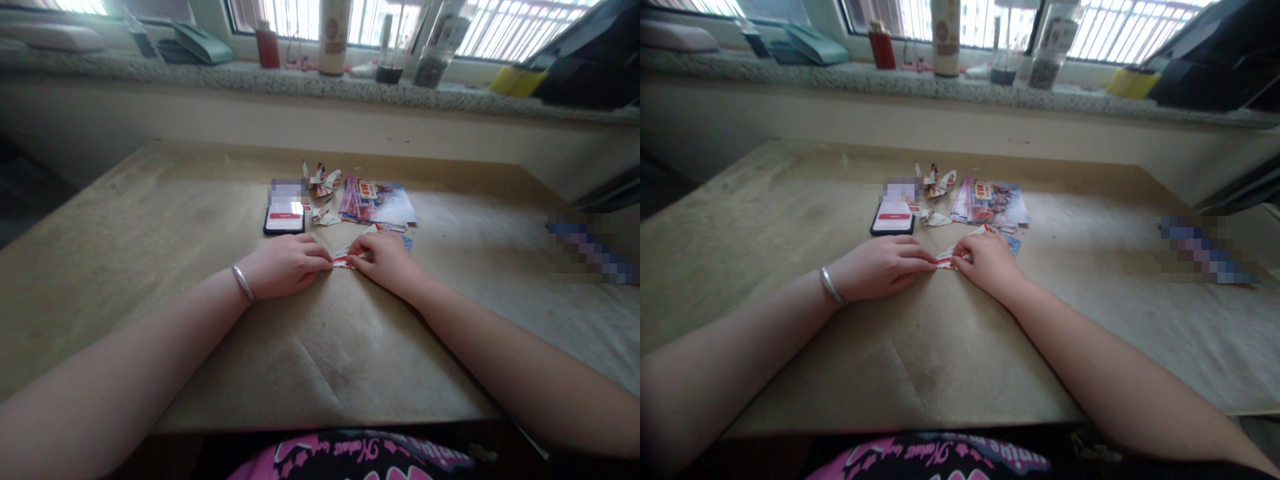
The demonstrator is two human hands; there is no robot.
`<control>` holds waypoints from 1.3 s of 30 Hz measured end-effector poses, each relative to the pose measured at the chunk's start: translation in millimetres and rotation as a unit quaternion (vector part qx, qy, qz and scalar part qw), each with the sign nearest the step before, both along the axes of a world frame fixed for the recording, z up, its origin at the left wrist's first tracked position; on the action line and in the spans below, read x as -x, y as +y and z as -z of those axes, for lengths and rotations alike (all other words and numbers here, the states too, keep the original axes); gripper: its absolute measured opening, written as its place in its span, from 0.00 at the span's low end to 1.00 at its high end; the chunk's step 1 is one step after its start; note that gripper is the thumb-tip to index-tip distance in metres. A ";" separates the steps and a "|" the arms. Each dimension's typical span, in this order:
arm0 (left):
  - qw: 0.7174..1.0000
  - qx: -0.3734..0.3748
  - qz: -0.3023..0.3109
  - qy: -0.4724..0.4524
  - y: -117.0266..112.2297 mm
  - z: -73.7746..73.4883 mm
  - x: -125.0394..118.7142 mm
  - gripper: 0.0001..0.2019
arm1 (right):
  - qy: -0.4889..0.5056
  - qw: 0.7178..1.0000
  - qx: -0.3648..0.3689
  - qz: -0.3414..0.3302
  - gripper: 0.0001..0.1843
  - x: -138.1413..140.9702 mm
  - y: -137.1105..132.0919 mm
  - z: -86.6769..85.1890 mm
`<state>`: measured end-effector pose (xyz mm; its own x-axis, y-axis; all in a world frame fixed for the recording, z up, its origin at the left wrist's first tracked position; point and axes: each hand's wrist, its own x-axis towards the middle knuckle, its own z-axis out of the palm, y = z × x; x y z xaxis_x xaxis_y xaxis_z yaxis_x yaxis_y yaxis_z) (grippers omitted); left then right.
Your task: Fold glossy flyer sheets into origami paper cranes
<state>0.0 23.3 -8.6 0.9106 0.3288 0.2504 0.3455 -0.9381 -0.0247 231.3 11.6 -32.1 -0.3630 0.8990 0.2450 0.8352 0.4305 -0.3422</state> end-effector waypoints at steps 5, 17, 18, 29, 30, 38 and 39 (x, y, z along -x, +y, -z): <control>1.000 0.003 -0.016 0.011 -0.9 1.0 -1.2 0.14 | -0.005 1.000 0.002 0.001 0.06 -0.6 1.3 1.1; 1.000 -0.007 -0.013 0.007 -1.0 1.6 -4.4 0.14 | -0.061 0.993 -0.098 -0.036 0.05 -1.7 -7.0 -2.5; 1.000 -0.008 -0.014 0.006 -1.1 1.6 -4.3 0.14 | -0.069 0.989 -0.117 -0.053 0.06 -2.1 -8.0 -3.7; 1.000 -0.007 -0.009 0.001 -1.6 0.1 -3.3 0.15 | -0.109 0.958 -0.177 -0.198 0.12 -7.1 -10.6 -10.8; 1.000 -0.006 -0.007 0.001 -1.6 0.1 -3.2 0.15 | -0.114 0.957 -0.176 -0.199 0.12 -6.7 -11.0 -11.6; 1.000 0.002 -0.008 0.014 -0.5 0.8 -2.1 0.15 | -0.136 0.952 -0.158 -0.222 0.12 -11.7 -10.2 -16.4; 1.000 0.004 -0.007 0.017 -0.3 0.7 -1.8 0.15 | -0.136 0.953 -0.156 -0.223 0.12 -13.1 -10.1 -16.7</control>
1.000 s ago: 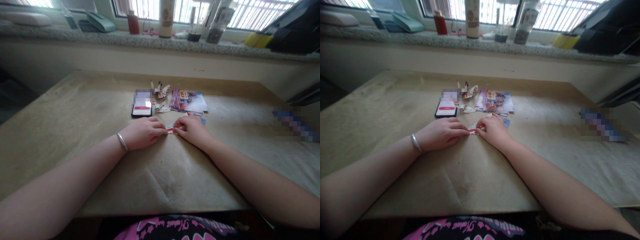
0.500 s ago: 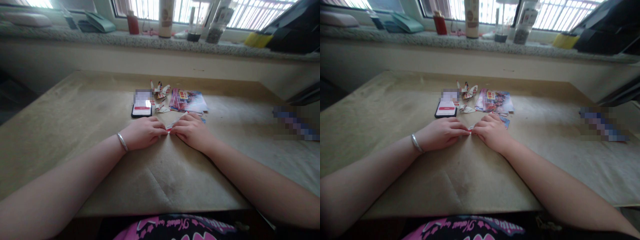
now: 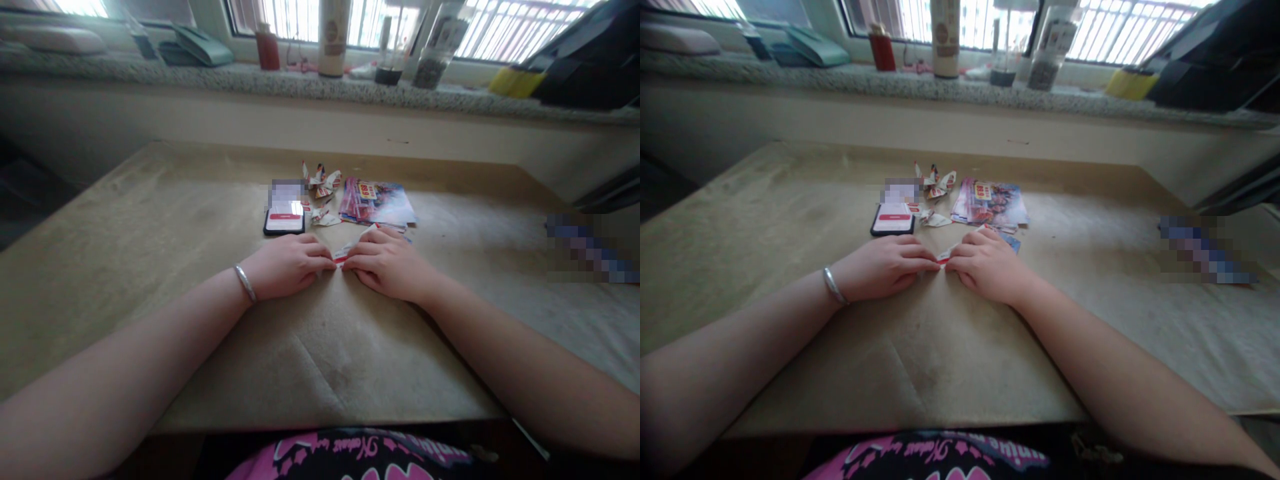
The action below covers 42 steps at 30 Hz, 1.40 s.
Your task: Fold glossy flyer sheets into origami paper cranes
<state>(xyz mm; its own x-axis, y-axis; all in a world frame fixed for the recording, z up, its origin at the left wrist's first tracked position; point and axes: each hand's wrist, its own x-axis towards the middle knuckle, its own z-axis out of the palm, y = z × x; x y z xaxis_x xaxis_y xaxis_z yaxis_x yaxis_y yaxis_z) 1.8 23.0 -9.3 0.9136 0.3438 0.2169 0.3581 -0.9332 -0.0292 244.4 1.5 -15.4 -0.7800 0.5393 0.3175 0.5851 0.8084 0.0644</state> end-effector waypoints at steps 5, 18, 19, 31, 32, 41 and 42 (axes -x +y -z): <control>1.000 0.005 0.013 0.002 1.3 -0.9 2.2 0.16 | -0.001 1.000 -0.010 -0.009 0.12 -3.9 0.1 1.3; 1.000 0.001 0.016 -0.003 0.5 0.1 2.5 0.15 | -0.014 1.000 -0.004 -0.002 0.12 -9.6 1.7 2.6; 1.000 0.002 0.016 -0.005 0.4 0.2 2.9 0.15 | -0.010 1.000 0.000 -0.002 0.13 -10.9 1.8 2.6; 1.000 0.006 0.008 -0.009 0.1 0.3 4.5 0.16 | -0.017 1.000 0.014 -0.001 0.13 -22.5 -2.9 -1.8; 1.000 0.006 0.008 -0.008 -0.3 -0.2 4.5 0.16 | -0.020 1.000 0.014 0.001 0.14 -22.7 -3.3 -2.3; 1.000 0.014 0.002 -0.006 -1.7 -2.5 5.4 0.15 | -0.034 0.999 0.017 0.014 0.14 -32.6 -2.3 -1.7; 1.000 0.013 0.002 -0.006 -1.5 -2.2 5.3 0.15 | -0.032 0.999 0.017 0.014 0.15 -35.0 -2.4 -1.3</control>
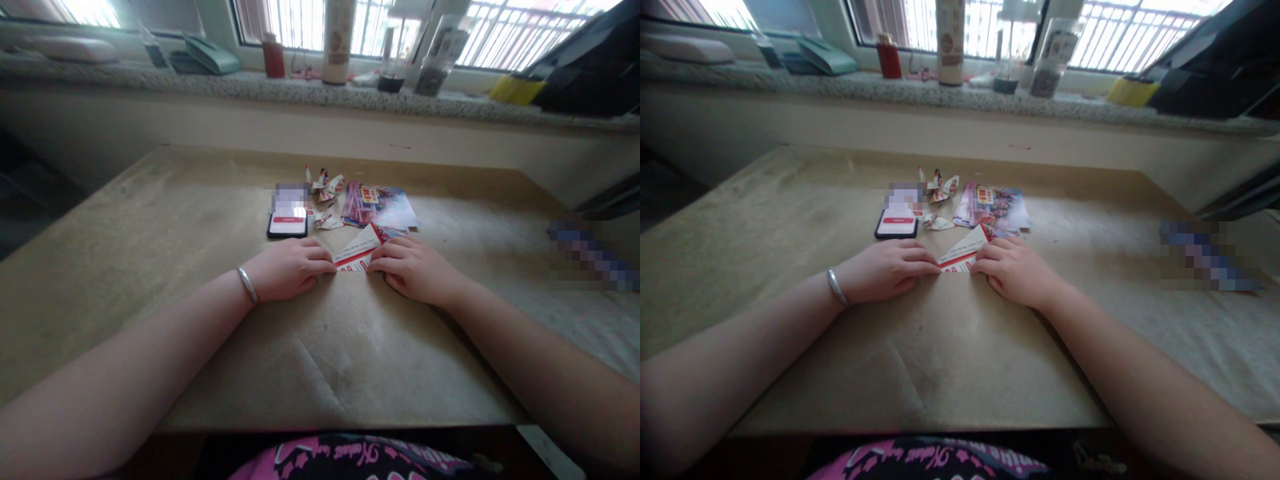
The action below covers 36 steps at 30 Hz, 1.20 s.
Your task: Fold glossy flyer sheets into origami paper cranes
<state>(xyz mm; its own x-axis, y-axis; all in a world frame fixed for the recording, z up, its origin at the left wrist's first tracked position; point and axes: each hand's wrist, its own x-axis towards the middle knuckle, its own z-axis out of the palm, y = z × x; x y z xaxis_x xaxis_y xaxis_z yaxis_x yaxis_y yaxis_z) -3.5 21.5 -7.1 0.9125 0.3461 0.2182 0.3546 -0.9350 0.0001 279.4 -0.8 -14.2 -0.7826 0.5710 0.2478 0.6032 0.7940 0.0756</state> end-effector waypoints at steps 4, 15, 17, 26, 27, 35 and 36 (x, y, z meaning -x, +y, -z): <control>1.000 0.000 0.002 -0.002 1.0 0.7 -1.4 0.16 | 0.006 1.000 -0.002 -0.002 0.16 -8.2 -1.4 0.8; 1.000 0.015 0.003 -0.006 2.3 1.2 -3.7 0.16 | 0.047 0.999 0.011 -0.007 0.17 -14.2 -1.3 1.0; 1.000 0.017 0.003 -0.006 2.9 1.4 -3.7 0.16 | 0.050 0.999 0.018 -0.007 0.18 -15.8 -1.4 0.7; 1.000 0.030 -0.003 -0.005 2.6 -2.4 -2.1 0.15 | 0.061 0.998 0.033 0.004 0.19 -20.8 -1.4 0.8; 1.000 0.028 -0.005 -0.006 2.3 -2.9 -2.1 0.15 | 0.062 0.998 0.033 0.005 0.19 -21.3 -1.4 0.9; 0.999 0.034 -0.003 0.010 3.7 -4.9 -1.7 0.14 | 0.050 0.999 0.020 0.002 0.18 -29.0 0.5 -0.7; 0.999 0.036 -0.002 0.011 4.0 -4.8 -1.4 0.14 | 0.052 0.998 0.022 0.004 0.18 -29.8 0.7 -0.8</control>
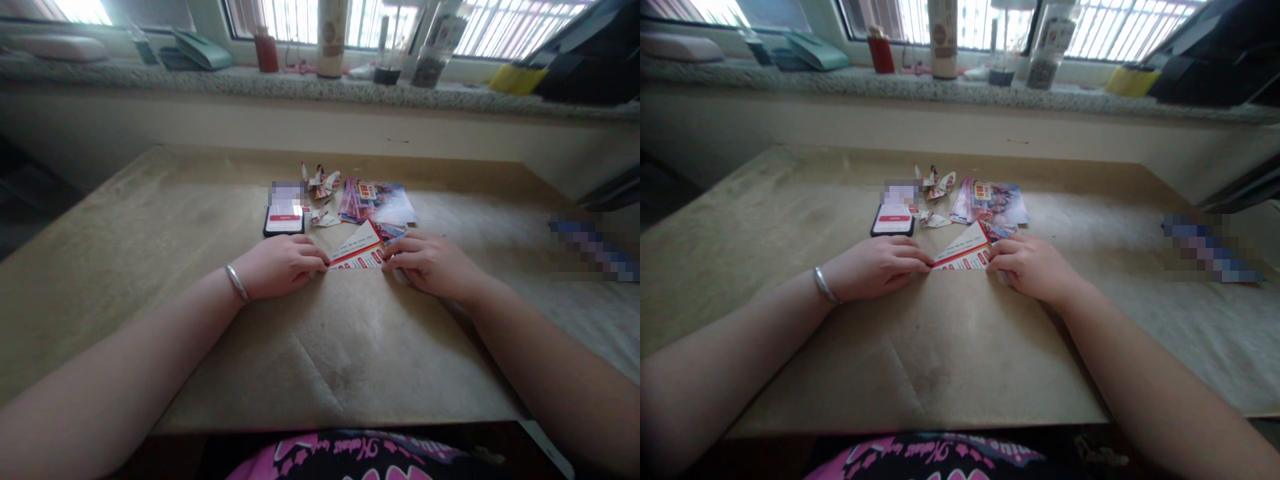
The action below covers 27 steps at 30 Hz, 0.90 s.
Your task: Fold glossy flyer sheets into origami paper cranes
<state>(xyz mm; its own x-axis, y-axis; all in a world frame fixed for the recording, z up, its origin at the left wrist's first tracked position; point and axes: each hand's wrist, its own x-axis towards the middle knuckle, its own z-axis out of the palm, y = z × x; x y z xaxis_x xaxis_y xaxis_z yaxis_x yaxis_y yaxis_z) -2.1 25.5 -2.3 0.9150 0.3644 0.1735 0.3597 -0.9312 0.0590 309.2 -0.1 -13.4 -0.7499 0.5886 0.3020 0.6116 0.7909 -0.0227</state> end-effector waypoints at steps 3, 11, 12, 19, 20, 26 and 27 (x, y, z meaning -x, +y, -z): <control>1.000 0.003 0.003 -0.006 0.3 0.5 1.2 0.14 | 0.008 1.000 0.009 0.007 0.17 -1.7 -0.1 0.0; 1.000 0.010 0.009 -0.009 0.2 -0.1 3.6 0.13 | 0.013 1.000 0.017 0.022 0.17 -5.0 -1.4 -0.9; 1.000 0.010 0.010 -0.008 0.1 -0.4 3.8 0.13 | 0.014 0.999 0.018 0.022 0.18 -5.8 -1.2 -0.7; 1.000 0.017 0.015 -0.012 0.2 -1.6 5.4 0.12 | 0.019 0.999 0.025 0.037 0.18 -9.3 0.1 1.0; 1.000 0.019 0.016 -0.013 0.4 -1.5 5.8 0.12 | 0.016 0.999 0.029 0.038 0.19 -9.3 -0.1 0.8; 0.999 0.026 0.015 -0.018 1.8 0.0 7.7 0.13 | 0.010 0.997 0.039 0.059 0.18 -13.0 -0.9 0.0; 0.999 0.028 0.015 -0.020 2.0 0.3 8.1 0.13 | 0.008 0.997 0.040 0.061 0.18 -14.2 -0.7 -0.1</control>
